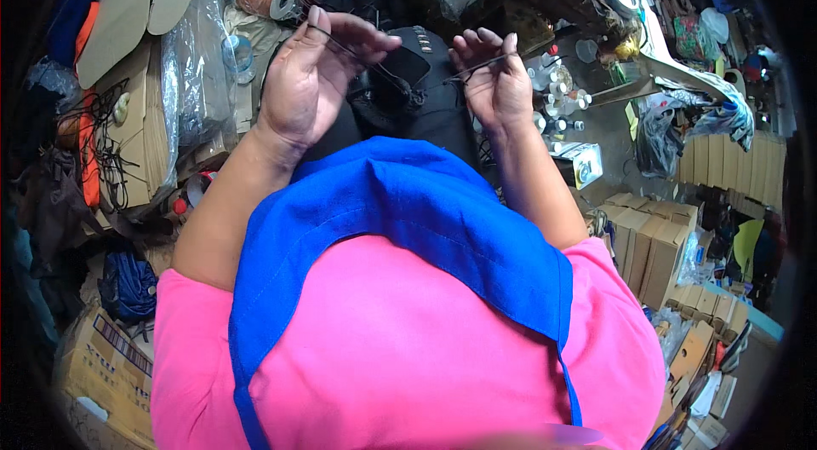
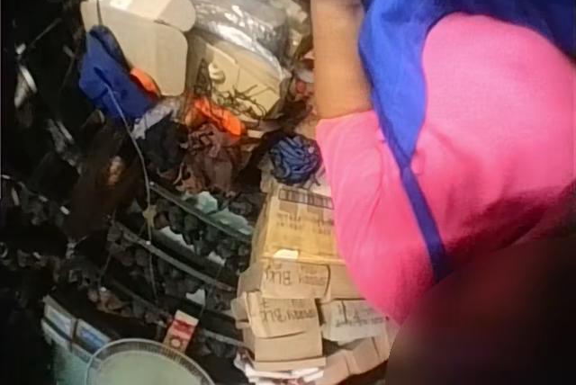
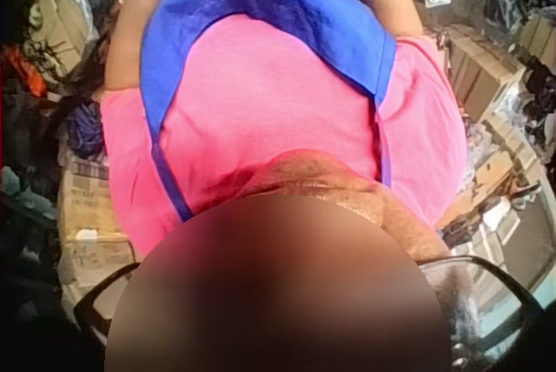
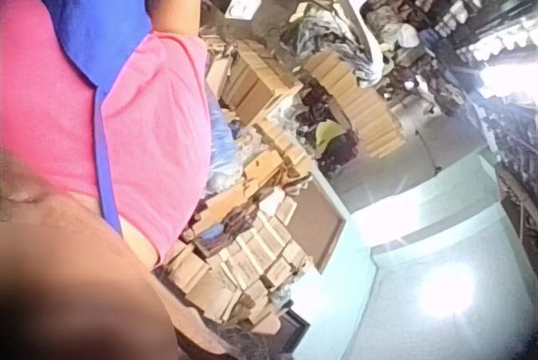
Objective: The person is manually sewing or lacing components of a black shoe while it is held in their lap.
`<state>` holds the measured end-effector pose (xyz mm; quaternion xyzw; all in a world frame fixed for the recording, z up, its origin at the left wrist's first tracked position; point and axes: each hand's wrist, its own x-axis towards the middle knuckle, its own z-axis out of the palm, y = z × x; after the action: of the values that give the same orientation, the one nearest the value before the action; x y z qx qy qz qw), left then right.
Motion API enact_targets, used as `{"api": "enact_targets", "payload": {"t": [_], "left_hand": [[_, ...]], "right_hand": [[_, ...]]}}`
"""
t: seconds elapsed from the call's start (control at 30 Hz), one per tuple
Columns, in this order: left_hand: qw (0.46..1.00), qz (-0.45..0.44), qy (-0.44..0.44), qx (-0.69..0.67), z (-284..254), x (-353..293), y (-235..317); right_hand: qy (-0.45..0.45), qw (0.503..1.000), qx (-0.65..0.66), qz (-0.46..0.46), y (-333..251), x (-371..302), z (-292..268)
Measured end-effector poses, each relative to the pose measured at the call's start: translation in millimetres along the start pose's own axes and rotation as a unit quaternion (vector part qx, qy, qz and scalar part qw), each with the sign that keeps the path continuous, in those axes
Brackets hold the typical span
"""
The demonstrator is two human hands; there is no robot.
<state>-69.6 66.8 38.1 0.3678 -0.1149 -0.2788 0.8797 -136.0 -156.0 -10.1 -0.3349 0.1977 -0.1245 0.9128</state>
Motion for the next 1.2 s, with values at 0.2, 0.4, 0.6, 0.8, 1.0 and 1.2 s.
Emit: {"api": "enact_targets", "payload": {"t": [0.2,0.4,0.6,0.8,1.0,1.2], "left_hand": [[0.986,-0.071,0.023,-0.147,-28.7,5.3,1.8],[0.988,-0.068,0.073,-0.12,-46.2,-0.4,17.7],[0.986,-0.077,0.098,-0.109,-52.6,-7.4,31.3],[0.988,-0.084,0.073,-0.105,-79.5,-17.8,36.8],[0.901,-0.171,0.098,0.386,-123.1,-46.4,78.5],[0.856,-0.105,0.145,0.485,-155.3,-75.5,110.9]], "right_hand": [[-0.077,0.984,0.08,0.14,-17.4,-32.9,7.5],[-0.126,0.987,-0.062,0.077,-29.9,-40.2,3.2],[-0.113,0.986,-0.104,0.07,-43.2,-45.0,7.6],[-0.134,0.979,-0.137,0.066,-54.0,-46.8,0.8],[-0.077,0.867,-0.481,0.104,-98.7,-47.3,-37.8],[-0.084,0.789,-0.606,-0.053,-132.1,-44.4,-22.6]]}}
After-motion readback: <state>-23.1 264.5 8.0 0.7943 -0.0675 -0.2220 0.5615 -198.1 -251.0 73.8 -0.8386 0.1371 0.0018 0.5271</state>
